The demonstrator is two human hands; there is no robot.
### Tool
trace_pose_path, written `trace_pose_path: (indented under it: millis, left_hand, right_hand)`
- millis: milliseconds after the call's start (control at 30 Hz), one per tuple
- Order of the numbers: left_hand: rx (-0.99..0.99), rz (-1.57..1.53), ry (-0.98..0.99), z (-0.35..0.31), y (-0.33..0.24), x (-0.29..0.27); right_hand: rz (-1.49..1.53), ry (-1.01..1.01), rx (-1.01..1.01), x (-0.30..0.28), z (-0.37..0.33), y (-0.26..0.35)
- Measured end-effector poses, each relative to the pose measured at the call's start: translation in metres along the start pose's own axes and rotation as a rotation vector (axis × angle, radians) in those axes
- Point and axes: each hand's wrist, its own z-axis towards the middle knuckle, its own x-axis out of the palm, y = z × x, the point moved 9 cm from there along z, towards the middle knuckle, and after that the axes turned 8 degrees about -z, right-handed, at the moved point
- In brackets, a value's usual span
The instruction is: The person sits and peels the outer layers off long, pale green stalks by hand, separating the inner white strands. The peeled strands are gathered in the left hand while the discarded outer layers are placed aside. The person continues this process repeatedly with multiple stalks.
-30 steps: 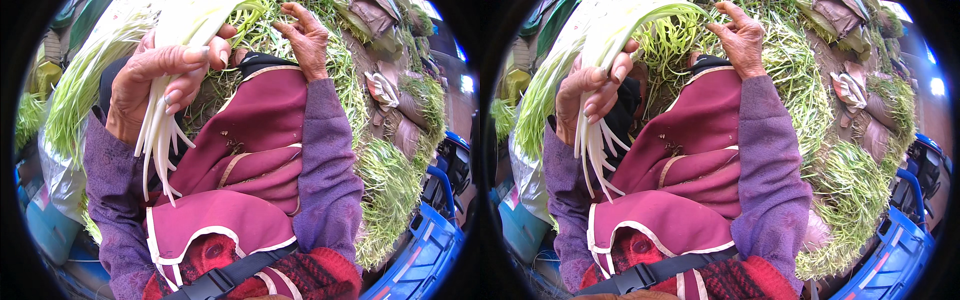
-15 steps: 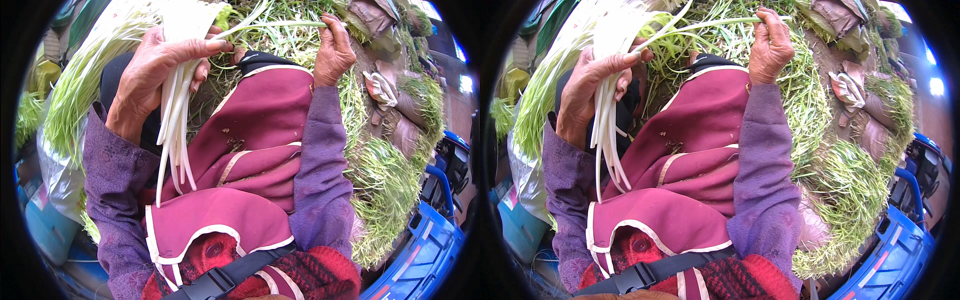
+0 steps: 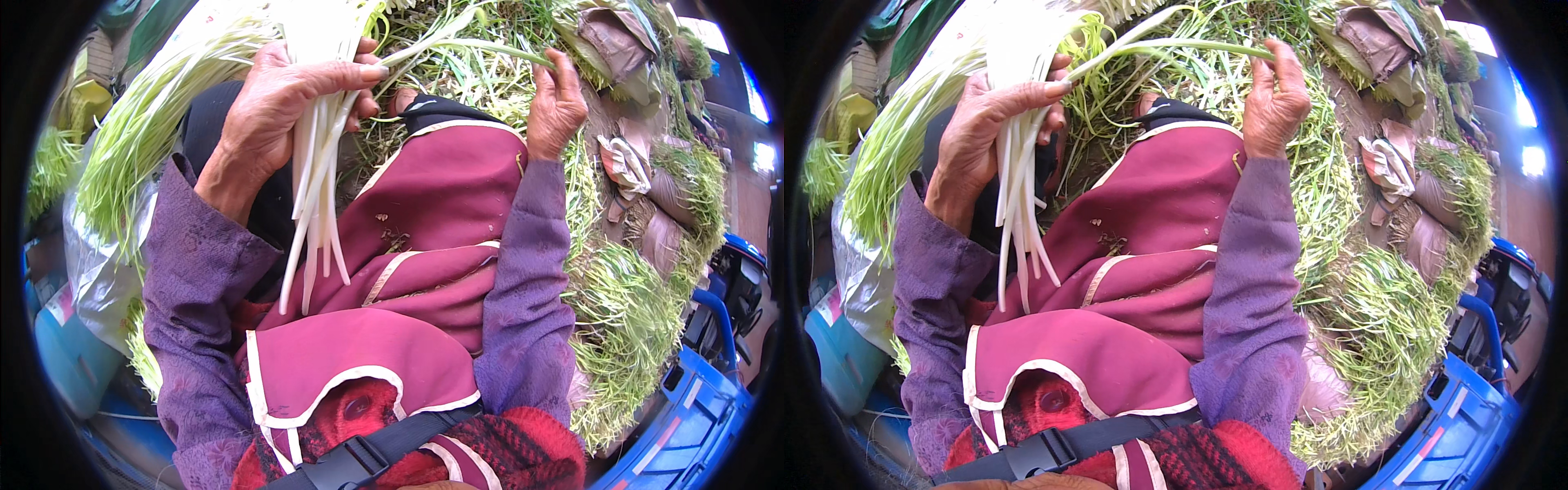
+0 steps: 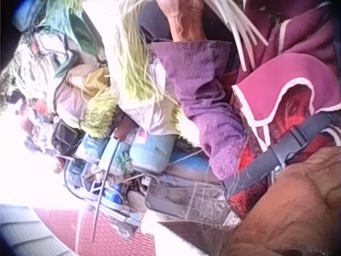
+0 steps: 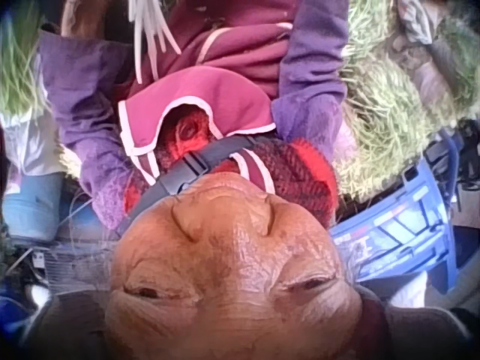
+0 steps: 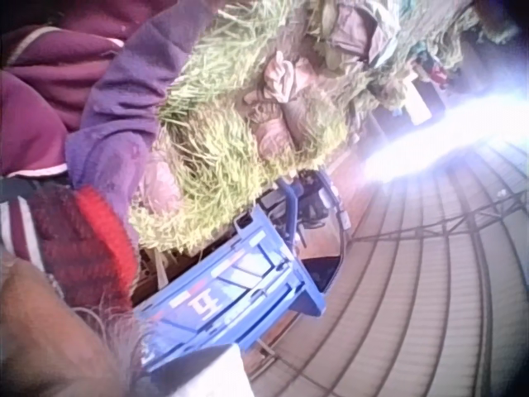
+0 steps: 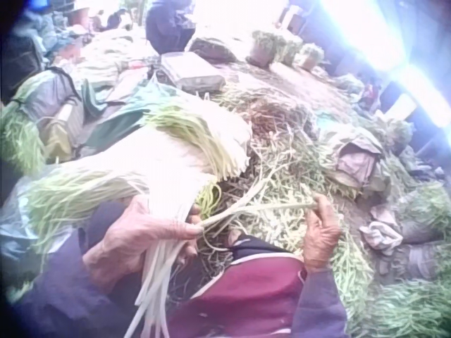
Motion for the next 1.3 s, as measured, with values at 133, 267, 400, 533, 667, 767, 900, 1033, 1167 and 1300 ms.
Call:
trace_pose_path:
  millis: [133, 267, 400, 533, 667, 767, 900, 1033, 1167, 1300]
  left_hand:
    - [0.056, -0.056, 0.003, 0.003, -0.001, -0.001]
    - [0.105, -0.083, 0.042, 0.005, 0.0, 0.01]
    - [0.069, -0.023, 0.029, 0.005, 0.009, 0.02]
    - [0.051, 0.001, 0.024, 0.005, 0.005, 0.01]
    - [0.09, -0.078, 0.025, 0.007, -0.01, -0.007]
    - [0.06, -0.217, 0.09, 0.002, -0.014, -0.003]
    - [0.011, -0.339, 0.21, -0.004, -0.023, 0.003]
    - [-0.005, -0.398, 0.267, -0.007, -0.027, -0.001]
    - [-0.022, -0.407, 0.314, -0.005, -0.025, -0.001]
    - [-0.024, -0.391, 0.318, -0.005, -0.025, 0.005]
  right_hand:
    - [0.007, -0.007, -0.173, -0.023, -0.016, 0.052]
    - [0.622, 0.608, 0.224, 0.03, -0.045, 0.077]
    - [0.913, 0.752, 0.479, 0.07, -0.056, 0.096]
    - [0.886, 0.555, 0.436, 0.059, -0.018, 0.072]
    - [0.743, 0.42, 0.325, 0.043, 0.045, 0.021]
    - [0.707, 0.36, 0.397, 0.052, 0.073, -0.03]
    - [-0.472, 0.447, 0.048, 0.084, 0.077, -0.054]
    - [0.02, 0.511, 0.159, 0.097, 0.027, -0.059]
    - [-0.032, 0.687, 0.165, 0.093, -0.004, -0.056]
    - [0.066, 0.764, 0.355, 0.069, -0.032, -0.077]
